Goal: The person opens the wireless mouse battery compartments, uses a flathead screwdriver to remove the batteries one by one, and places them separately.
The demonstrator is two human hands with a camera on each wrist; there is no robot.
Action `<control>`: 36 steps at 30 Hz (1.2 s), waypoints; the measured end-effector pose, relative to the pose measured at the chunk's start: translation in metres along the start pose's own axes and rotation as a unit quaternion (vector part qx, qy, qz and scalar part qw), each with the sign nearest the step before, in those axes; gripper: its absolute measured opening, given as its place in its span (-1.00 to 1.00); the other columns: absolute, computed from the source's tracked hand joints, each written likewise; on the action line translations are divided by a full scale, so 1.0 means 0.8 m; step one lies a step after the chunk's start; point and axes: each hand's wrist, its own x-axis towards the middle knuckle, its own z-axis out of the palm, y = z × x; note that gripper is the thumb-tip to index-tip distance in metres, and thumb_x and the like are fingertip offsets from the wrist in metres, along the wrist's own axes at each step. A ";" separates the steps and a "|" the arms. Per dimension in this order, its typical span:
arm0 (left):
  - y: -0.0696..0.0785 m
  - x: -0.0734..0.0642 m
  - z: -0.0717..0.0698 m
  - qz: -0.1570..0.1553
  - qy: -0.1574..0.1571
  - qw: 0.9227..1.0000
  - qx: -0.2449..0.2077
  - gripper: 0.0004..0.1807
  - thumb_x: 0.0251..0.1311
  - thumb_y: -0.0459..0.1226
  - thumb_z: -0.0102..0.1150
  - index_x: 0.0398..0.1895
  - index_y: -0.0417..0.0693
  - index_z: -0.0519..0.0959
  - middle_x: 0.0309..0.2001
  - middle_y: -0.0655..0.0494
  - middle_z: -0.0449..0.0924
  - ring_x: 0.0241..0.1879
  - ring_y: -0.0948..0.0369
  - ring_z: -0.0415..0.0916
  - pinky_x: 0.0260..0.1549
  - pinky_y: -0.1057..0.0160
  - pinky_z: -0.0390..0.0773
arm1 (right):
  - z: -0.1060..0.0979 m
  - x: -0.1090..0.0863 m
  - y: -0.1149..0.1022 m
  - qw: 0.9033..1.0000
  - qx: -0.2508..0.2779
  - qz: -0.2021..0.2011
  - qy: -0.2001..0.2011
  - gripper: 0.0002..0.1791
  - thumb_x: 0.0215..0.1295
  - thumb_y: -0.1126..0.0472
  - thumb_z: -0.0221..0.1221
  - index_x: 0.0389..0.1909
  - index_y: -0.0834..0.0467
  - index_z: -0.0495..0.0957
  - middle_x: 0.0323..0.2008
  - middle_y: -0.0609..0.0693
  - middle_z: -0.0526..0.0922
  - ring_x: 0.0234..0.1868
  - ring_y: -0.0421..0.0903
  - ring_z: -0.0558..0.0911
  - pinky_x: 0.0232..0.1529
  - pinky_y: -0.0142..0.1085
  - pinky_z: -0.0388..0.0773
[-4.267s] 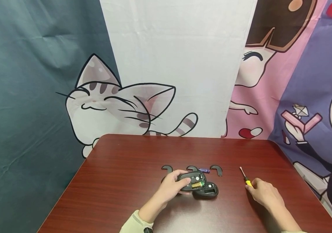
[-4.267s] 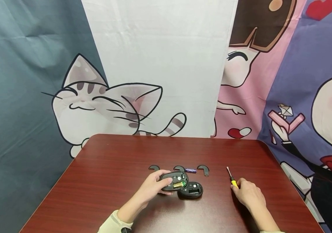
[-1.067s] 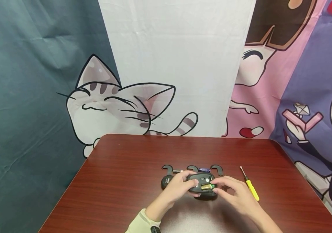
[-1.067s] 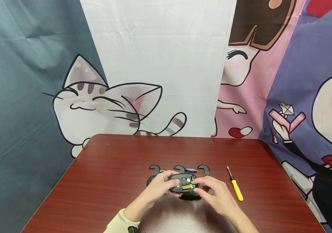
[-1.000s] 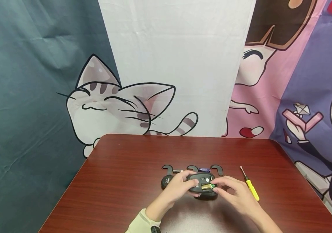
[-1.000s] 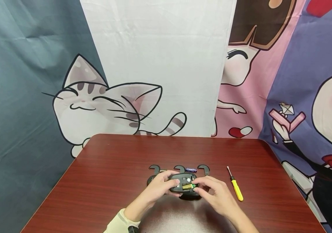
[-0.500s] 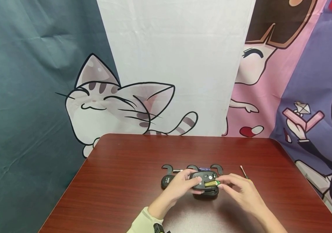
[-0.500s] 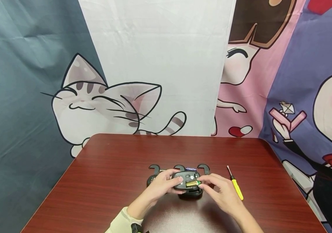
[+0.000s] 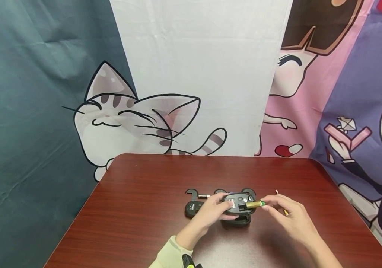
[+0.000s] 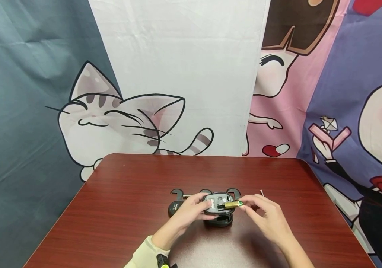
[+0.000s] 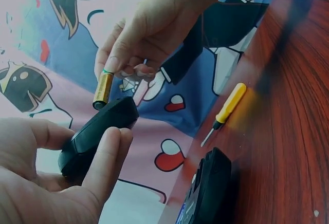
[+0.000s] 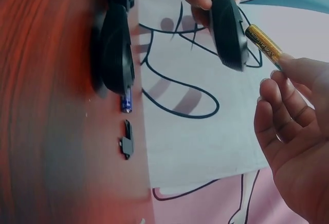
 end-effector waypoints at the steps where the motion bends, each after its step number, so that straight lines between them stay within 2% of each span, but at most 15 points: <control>1: -0.001 0.001 0.000 0.000 0.000 1.000 0.003 -0.57 0.38 -0.38 0.05 0.26 -0.41 0.41 0.01 -0.18 0.59 -0.12 -0.02 0.71 -0.12 0.13 0.74 | -0.002 0.001 0.001 1.000 -0.005 0.008 0.000 -0.62 0.10 0.40 0.45 -0.14 -0.10 0.71 -0.36 -0.24 0.71 -0.38 -0.37 0.55 -0.43 -0.53 0.42; 4: -0.003 0.005 0.004 -0.004 0.010 1.000 0.005 -0.56 0.37 -0.39 0.07 0.27 -0.40 0.41 -0.01 -0.18 0.60 -0.14 -0.02 0.72 -0.15 0.18 0.74 | -0.009 0.003 0.005 0.999 -0.019 0.028 -0.003 -0.66 0.15 0.35 0.44 -0.14 -0.12 0.70 -0.36 -0.22 0.71 -0.26 -0.43 0.55 -0.35 -0.58 0.40; 8: -0.006 0.010 0.014 -0.013 0.024 1.000 0.012 -0.58 0.35 -0.40 0.11 0.25 -0.35 0.42 -0.02 -0.13 0.57 -0.15 0.02 0.72 -0.17 0.21 0.75 | -0.016 0.006 0.015 0.998 -0.022 0.059 -0.008 -0.73 0.22 0.30 0.40 -0.12 -0.08 0.69 -0.35 -0.15 0.72 -0.21 -0.45 0.59 -0.26 -0.65 0.46; 11: -0.009 0.014 0.023 -0.020 0.029 0.999 0.018 -0.59 0.34 -0.41 0.13 0.23 -0.33 0.41 -0.01 -0.11 0.53 -0.16 0.05 0.71 -0.19 0.21 0.75 | -0.020 0.007 0.026 0.996 -0.029 0.085 -0.010 -0.78 0.27 0.24 0.38 -0.10 -0.06 0.68 -0.34 -0.13 0.73 -0.30 -0.39 0.62 -0.30 -0.62 0.50; 17: -0.014 0.023 0.042 -0.025 0.028 0.999 0.032 -0.61 0.35 -0.44 0.12 0.21 -0.34 0.40 -0.08 -0.09 0.51 -0.17 0.05 0.70 -0.22 0.15 0.76 | -0.026 0.008 0.055 0.989 -0.027 0.144 -0.025 -0.80 0.34 0.10 0.34 -0.05 -0.03 0.66 -0.33 -0.14 0.72 -0.33 -0.31 0.66 -0.33 -0.54 0.56; 22: -0.017 0.032 0.053 -0.031 0.036 0.997 0.067 -0.66 0.33 -0.43 0.16 0.14 -0.34 0.43 -0.17 -0.05 0.54 -0.24 0.00 0.73 -0.29 0.18 0.77 | -0.027 0.009 0.077 0.984 -0.015 0.175 -0.040 -0.76 0.38 0.05 0.30 -0.01 0.02 0.65 -0.33 -0.11 0.72 -0.35 -0.19 0.69 -0.35 -0.50 0.60; 27: -0.018 0.044 0.063 -0.025 0.046 0.994 0.098 -0.67 0.29 -0.46 0.19 0.10 -0.31 0.45 -0.19 -0.03 0.57 -0.28 0.01 0.73 -0.36 0.20 0.77 | -0.028 0.012 0.098 0.980 -0.004 0.194 -0.047 -0.72 0.40 0.03 0.28 0.00 0.08 0.64 -0.32 0.06 0.71 -0.34 -0.09 0.70 -0.35 -0.44 0.64; 30: -0.020 0.051 0.069 -0.021 0.053 0.990 0.130 -0.66 0.27 -0.47 0.21 0.10 -0.30 0.47 -0.21 -0.02 0.59 -0.32 0.05 0.73 -0.39 0.22 0.76 | -0.027 0.014 0.108 0.977 0.003 0.206 -0.053 -0.68 0.41 0.01 0.27 0.01 0.13 0.63 -0.29 0.16 0.70 -0.34 -0.07 0.73 -0.34 -0.40 0.68; 36: -0.020 0.064 0.081 -0.030 0.060 0.975 0.214 -0.71 0.24 -0.44 0.25 0.02 -0.22 0.53 -0.28 0.01 0.63 -0.43 0.20 0.68 -0.43 0.25 0.75 | -0.025 0.022 0.122 0.970 -0.023 0.230 -0.079 -0.60 0.39 -0.10 0.25 0.03 0.11 0.63 -0.25 0.12 0.70 -0.33 -0.10 0.70 -0.36 -0.42 0.65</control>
